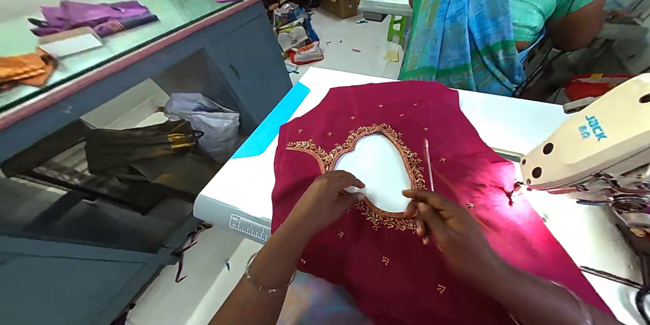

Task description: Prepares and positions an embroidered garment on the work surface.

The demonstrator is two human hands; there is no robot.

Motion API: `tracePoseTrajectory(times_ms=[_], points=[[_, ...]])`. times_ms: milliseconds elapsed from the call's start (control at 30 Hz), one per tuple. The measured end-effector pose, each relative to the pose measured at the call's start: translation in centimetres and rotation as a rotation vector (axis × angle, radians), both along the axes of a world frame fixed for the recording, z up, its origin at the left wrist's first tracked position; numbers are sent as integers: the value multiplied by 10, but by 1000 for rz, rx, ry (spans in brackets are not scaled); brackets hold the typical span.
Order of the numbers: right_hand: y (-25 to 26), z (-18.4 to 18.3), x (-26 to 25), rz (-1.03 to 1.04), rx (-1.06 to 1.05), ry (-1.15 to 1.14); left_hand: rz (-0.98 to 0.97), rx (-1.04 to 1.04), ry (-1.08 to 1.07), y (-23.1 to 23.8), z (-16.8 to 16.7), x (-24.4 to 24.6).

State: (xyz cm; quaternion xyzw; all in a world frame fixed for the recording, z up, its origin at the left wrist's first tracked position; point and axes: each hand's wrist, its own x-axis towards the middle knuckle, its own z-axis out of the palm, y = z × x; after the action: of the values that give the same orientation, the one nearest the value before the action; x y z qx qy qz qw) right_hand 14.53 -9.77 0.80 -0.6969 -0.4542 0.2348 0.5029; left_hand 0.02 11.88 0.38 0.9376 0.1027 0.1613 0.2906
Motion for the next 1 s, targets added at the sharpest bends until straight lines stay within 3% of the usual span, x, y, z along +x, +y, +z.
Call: tracePoseTrajectory(times_ms=[133,367,567,667,767,1000], points=[[33,-2,13,88,-235,-80,38,20,184,-1,-4,9],[25,7,21,301,-474,-226,260,116,86,-61,-26,-22],[-13,0,33,391,-413,-201,165,-20,52,-88,-24,-30],[-18,8,27,335,-416,-258,104,-76,86,-83,-18,-26],[-14,8,9,226,-286,-306,132,-110,79,-85,-16,-22],[1,6,-1,220,-364,-96,202,-129,68,-88,-16,-20]])
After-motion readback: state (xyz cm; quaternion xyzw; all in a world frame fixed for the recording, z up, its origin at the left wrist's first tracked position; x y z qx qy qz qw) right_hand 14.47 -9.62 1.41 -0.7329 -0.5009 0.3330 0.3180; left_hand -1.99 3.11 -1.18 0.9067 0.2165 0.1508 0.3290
